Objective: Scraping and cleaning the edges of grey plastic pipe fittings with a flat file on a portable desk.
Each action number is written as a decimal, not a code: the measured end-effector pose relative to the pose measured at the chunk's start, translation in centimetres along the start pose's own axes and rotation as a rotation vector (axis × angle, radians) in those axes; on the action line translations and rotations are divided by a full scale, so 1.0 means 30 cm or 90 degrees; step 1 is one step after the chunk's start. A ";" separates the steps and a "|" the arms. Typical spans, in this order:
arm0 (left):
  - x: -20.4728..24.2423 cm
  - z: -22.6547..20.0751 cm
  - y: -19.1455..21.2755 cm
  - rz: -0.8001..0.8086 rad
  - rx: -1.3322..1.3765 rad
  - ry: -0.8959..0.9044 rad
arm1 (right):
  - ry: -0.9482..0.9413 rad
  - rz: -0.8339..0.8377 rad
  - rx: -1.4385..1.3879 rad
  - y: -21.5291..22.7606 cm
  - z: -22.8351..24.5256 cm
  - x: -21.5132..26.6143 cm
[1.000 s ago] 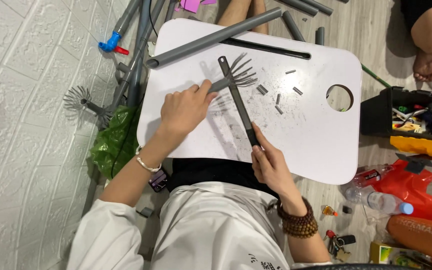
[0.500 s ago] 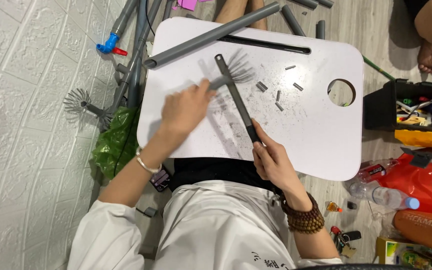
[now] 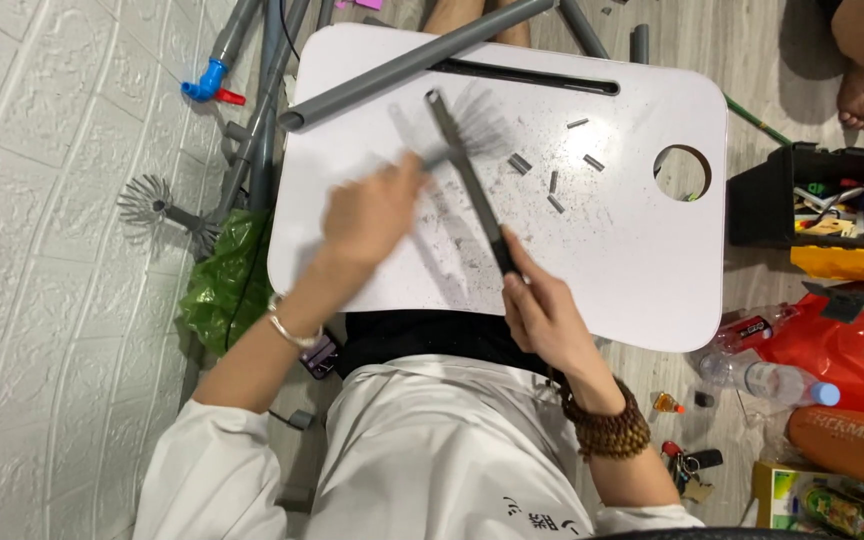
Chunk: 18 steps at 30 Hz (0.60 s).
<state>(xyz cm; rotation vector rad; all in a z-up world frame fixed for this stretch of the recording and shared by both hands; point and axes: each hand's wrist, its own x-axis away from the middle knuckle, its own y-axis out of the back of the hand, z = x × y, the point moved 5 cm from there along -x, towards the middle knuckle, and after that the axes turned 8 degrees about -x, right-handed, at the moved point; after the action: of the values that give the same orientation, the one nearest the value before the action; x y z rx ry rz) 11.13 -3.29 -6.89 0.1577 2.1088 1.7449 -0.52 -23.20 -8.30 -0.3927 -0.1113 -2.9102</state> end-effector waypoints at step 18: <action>0.024 -0.080 -0.014 -0.031 -0.010 -0.121 | 0.015 -0.032 -0.053 0.004 0.095 -0.012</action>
<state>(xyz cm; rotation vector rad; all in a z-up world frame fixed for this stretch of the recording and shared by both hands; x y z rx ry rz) 9.66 -5.33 -7.13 0.2546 1.9472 1.6483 0.56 -22.95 -5.66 -0.3742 0.0032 -2.9759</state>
